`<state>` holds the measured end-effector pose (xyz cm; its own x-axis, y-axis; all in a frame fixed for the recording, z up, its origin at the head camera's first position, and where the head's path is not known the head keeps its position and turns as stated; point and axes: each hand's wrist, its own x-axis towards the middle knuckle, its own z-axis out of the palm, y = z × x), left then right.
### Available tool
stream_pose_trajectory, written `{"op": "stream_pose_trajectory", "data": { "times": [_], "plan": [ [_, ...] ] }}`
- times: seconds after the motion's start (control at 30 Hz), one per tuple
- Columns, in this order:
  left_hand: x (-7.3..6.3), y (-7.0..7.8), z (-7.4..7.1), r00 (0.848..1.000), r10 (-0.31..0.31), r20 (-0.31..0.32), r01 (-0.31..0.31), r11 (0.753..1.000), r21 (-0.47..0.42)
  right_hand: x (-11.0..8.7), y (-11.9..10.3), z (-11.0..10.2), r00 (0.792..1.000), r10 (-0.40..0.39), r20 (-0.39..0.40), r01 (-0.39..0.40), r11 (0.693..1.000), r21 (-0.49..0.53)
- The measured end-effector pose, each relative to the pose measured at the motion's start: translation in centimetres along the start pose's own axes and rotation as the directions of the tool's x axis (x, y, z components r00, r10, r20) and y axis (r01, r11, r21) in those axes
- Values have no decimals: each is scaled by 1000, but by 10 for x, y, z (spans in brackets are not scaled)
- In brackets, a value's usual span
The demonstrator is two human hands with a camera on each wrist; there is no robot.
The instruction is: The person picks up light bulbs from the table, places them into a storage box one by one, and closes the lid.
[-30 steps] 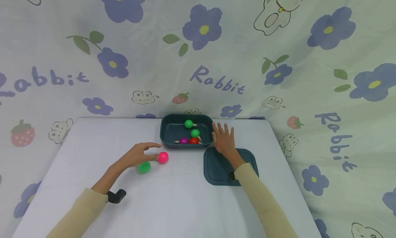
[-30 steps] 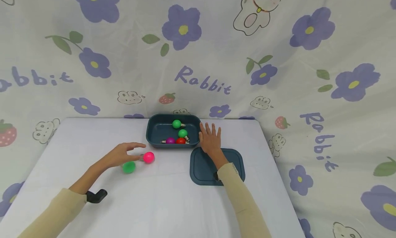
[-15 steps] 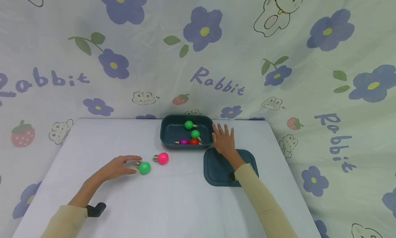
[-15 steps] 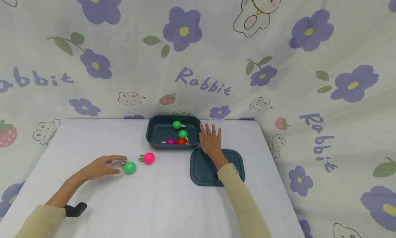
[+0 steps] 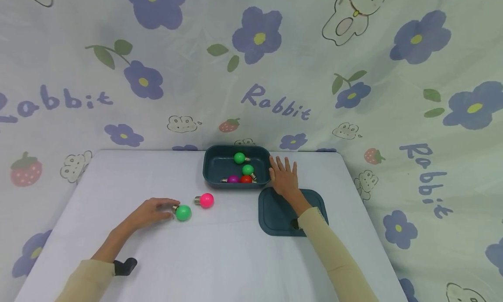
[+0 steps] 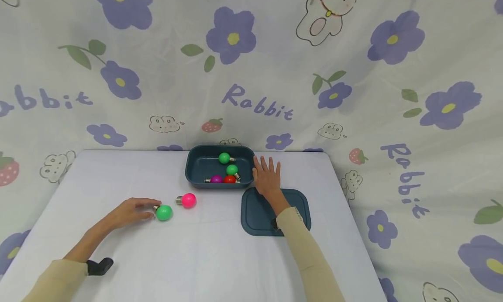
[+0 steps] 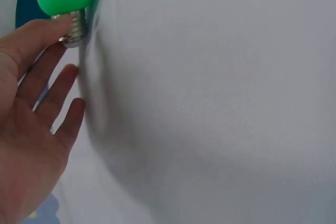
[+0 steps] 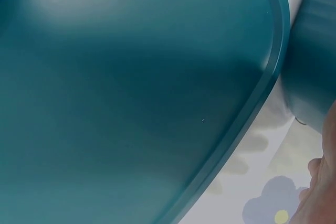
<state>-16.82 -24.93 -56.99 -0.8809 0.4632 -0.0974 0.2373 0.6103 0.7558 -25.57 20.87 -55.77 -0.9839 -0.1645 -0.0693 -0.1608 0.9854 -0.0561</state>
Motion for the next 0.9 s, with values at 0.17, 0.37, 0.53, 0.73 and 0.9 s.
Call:
{"op": "stream_pose_trajectory", "data": {
  "times": [0.17, 0.37, 0.53, 0.73, 0.9],
  "plan": [
    [2, -1, 3, 1000, 1, -26, -1, 1000, 0, 0, 0, -1, 1000, -2, -7, 2, 1000, 3],
    [3, 2, 6, 999, -30, -22, 30, 999, -22, -2, 0, -2, 1000, 2, -9, -2, 1000, 28],
    [4, 5, 8, 998, -66, -20, 66, 998, -13, -2, -1, -1, 1000, 6, -8, -5, 999, 33],
    [2, 8, 7, 996, -87, -3, 87, 996, -12, -2, -1, -1, 1000, 5, -8, -5, 999, 54],
    [2, 10, 3, 997, -78, 18, 78, 997, 4, -2, -1, 1, 1000, 1, -21, 0, 999, 54]
  ]
}}
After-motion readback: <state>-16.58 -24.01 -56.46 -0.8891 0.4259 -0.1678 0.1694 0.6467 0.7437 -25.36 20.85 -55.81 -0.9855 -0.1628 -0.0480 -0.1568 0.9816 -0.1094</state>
